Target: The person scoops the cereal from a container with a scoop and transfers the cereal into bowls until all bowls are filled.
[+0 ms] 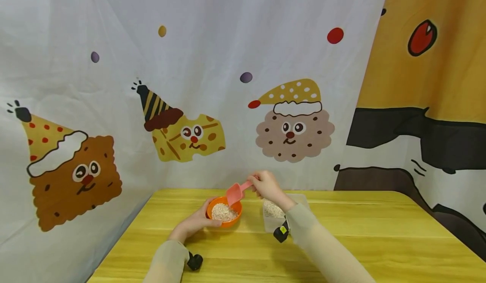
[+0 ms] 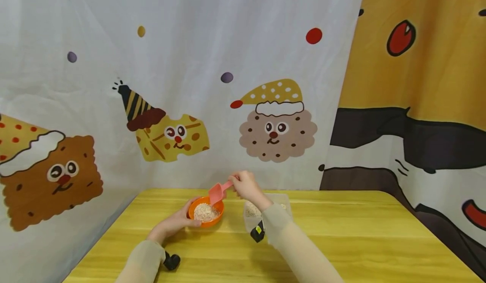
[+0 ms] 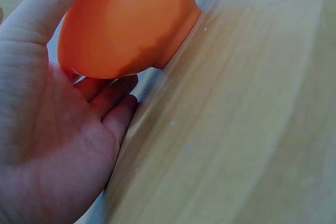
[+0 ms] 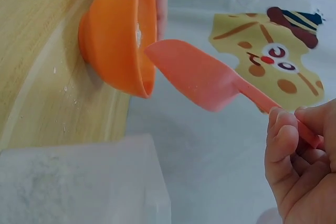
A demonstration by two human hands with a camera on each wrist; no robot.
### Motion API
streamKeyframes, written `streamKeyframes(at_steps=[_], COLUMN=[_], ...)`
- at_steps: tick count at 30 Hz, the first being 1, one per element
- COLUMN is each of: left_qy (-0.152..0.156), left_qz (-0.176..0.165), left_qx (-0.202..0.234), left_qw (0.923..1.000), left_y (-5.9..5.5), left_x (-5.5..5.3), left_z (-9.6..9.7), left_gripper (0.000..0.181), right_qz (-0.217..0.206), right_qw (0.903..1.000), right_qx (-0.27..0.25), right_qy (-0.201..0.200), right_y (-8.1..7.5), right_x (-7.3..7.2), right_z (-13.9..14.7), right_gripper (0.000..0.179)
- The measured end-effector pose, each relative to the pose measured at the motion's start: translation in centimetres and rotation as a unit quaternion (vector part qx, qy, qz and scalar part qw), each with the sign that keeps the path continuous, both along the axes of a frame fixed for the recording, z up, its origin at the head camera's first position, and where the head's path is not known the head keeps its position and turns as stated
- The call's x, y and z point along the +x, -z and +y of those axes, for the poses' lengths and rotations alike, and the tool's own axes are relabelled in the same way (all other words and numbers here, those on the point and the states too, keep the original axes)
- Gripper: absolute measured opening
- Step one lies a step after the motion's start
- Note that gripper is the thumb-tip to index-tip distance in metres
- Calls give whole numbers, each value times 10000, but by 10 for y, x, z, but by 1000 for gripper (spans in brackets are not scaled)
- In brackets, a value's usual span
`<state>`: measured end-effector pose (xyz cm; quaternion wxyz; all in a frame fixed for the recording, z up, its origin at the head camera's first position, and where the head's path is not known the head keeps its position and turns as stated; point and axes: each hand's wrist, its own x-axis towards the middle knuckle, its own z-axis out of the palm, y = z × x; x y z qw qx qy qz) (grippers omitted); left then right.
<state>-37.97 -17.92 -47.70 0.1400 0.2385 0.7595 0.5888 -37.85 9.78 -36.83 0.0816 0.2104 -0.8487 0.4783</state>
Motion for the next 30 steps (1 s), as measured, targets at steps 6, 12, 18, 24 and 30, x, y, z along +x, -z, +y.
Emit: streamKeyframes(at_steps=[6, 12, 18, 24, 30], left_qy=[38, 55, -17, -46, 21], left_qz=[-2, -35, -103, -150, -38], left_qx=[95, 144, 63, 9, -1], left_qw=[9999, 9999, 9999, 9999, 10000], left_y=[0, 1, 1, 1, 1], left_x=[1, 0, 1, 0, 0], left_z=[2, 1, 0, -1, 0], left_gripper=[94, 95, 96, 95, 96], right_qz=[-142, -137, -146, -181, -101], right_qw=[9976, 9943, 9912, 9891, 9873], right_qx=[-672, -1043, -1278, -1360, -1396], right_qy=[24, 184, 312, 532, 753], right_y=[0, -6, -6, -5, -2], right_x=[7, 20, 30, 37, 41], right_z=[26, 59, 99, 134, 161], right_gripper=[24, 25, 30, 32, 35])
